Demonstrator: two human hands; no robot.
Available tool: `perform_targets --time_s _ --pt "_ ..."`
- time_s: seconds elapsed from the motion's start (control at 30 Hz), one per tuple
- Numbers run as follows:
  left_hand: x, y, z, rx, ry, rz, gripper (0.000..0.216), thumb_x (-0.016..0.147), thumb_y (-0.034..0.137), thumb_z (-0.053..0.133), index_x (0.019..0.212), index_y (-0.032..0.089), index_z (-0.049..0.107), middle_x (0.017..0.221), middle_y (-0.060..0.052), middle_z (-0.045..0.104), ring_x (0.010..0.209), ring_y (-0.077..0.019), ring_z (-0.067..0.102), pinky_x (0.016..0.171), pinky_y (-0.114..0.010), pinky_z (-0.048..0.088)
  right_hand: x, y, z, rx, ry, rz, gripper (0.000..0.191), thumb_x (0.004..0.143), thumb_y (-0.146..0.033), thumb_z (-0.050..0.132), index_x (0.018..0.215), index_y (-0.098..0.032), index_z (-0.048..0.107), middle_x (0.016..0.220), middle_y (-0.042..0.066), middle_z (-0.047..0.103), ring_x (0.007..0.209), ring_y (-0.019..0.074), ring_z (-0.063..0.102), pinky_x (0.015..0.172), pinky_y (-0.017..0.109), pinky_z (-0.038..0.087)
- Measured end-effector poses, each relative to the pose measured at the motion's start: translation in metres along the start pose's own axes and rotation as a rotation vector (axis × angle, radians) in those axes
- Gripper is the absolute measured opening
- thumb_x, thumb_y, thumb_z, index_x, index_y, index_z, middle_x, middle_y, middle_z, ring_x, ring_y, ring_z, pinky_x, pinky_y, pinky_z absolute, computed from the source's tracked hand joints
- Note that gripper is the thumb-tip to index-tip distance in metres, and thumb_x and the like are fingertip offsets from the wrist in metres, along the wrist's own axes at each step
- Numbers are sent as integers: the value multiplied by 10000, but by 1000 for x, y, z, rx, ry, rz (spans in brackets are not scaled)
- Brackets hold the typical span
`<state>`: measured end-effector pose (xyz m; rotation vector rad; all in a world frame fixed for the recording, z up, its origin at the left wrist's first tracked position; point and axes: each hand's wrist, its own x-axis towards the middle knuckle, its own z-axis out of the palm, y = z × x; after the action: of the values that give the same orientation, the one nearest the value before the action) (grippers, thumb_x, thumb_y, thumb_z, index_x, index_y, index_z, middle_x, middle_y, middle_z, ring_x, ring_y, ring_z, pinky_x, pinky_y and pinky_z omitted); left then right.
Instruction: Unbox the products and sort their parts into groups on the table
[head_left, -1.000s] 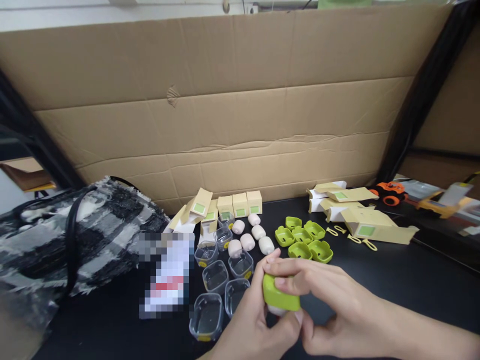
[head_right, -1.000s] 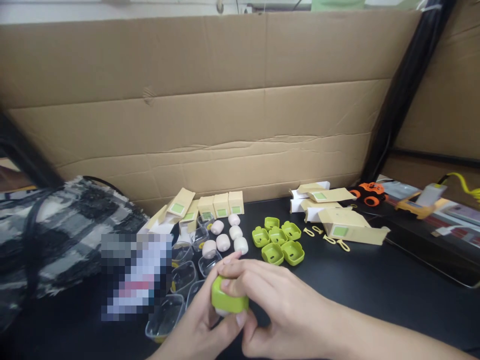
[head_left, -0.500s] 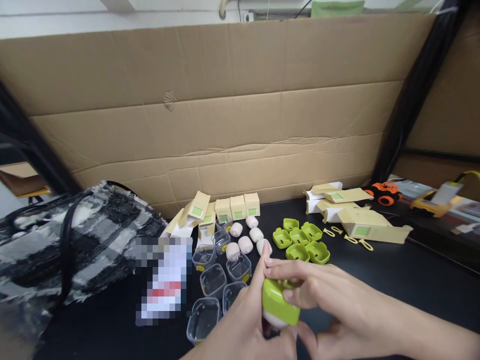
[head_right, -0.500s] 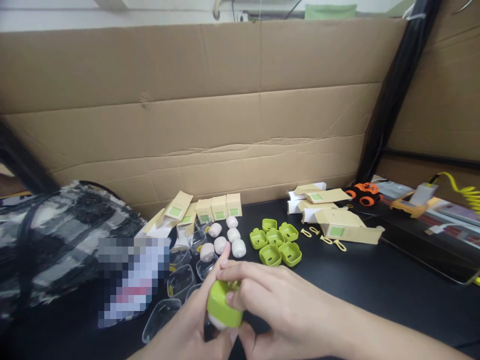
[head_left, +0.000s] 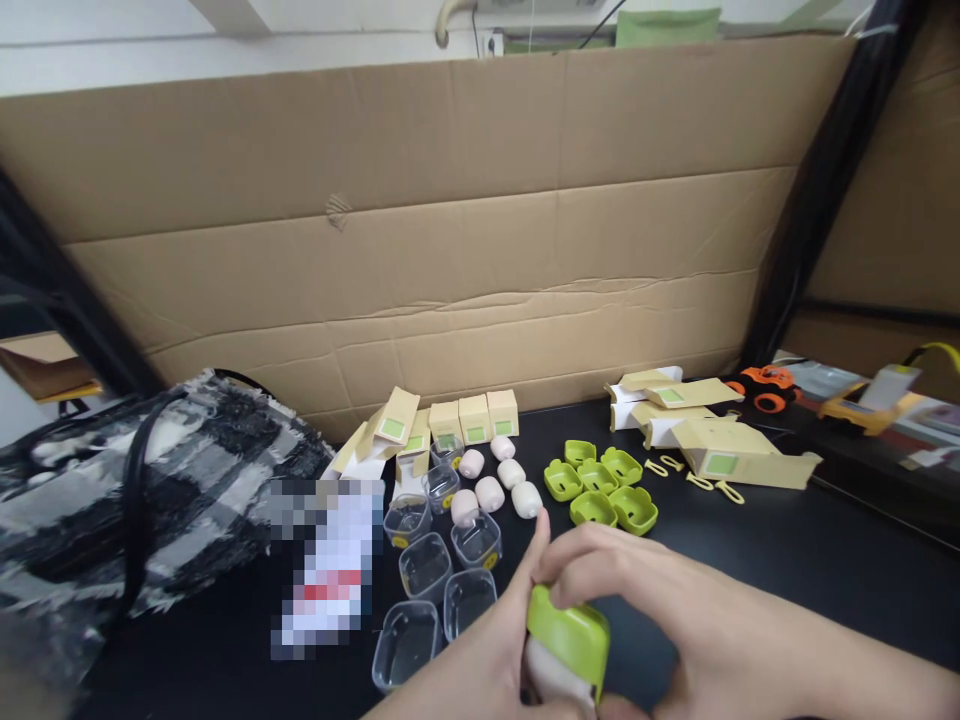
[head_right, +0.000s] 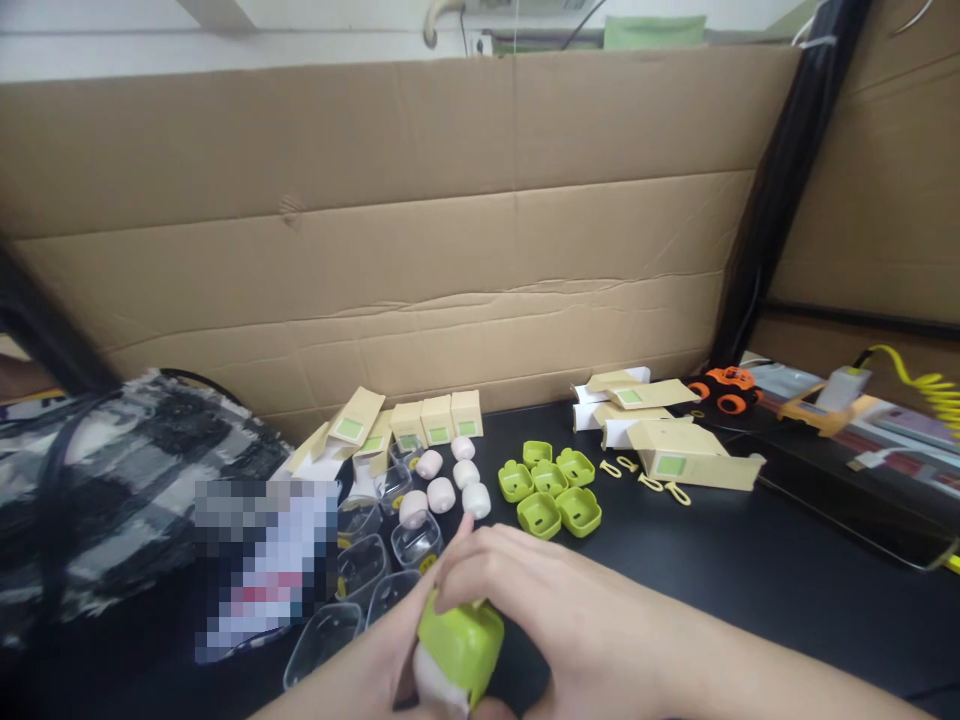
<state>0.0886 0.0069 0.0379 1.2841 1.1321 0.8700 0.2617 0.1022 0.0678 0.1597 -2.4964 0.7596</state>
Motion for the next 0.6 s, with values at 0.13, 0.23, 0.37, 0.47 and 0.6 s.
perform_targets --time_s 0.13,0.23,0.37,0.47,0.6 --pt "-3 12 -7 13 -48 -20 1121 582 300 756 1464 191 74 1222 -105 510 1102 -262 500 919 -371 394 2 2 -6 158 -36 27 438 704 -203 732 1091 -229 528 1108 59 609 1026 172 585 891 296 475" --pt "-12 32 -6 -34 -78 -159 981 665 257 692 1439 180 93 964 -47 606 863 -179 578 798 -319 435 -2 16 -10 288 215 116 415 693 -261 767 1021 -254 514 1057 41 584 951 172 601 813 291 503" --pt "5 59 -19 250 76 -76 697 709 209 632 1280 196 232 881 -8 609 662 -111 540 612 -241 431 -3 39 -23 300 713 205 312 767 -315 697 1011 -285 505 968 22 574 873 170 608 703 271 521" --pt "50 71 -40 885 335 124 362 772 228 554 1100 180 406 993 -51 587 777 -143 568 633 -247 454 0 49 -31 296 880 281 314 756 -365 697 988 -277 505 924 16 564 842 167 594 672 271 525" --pt "116 73 -65 1079 272 63 287 770 247 646 1031 162 560 1001 -40 618 941 -207 586 812 -339 480 1 52 -29 290 810 335 315 750 -399 691 962 -265 501 930 21 553 815 164 591 657 279 529"
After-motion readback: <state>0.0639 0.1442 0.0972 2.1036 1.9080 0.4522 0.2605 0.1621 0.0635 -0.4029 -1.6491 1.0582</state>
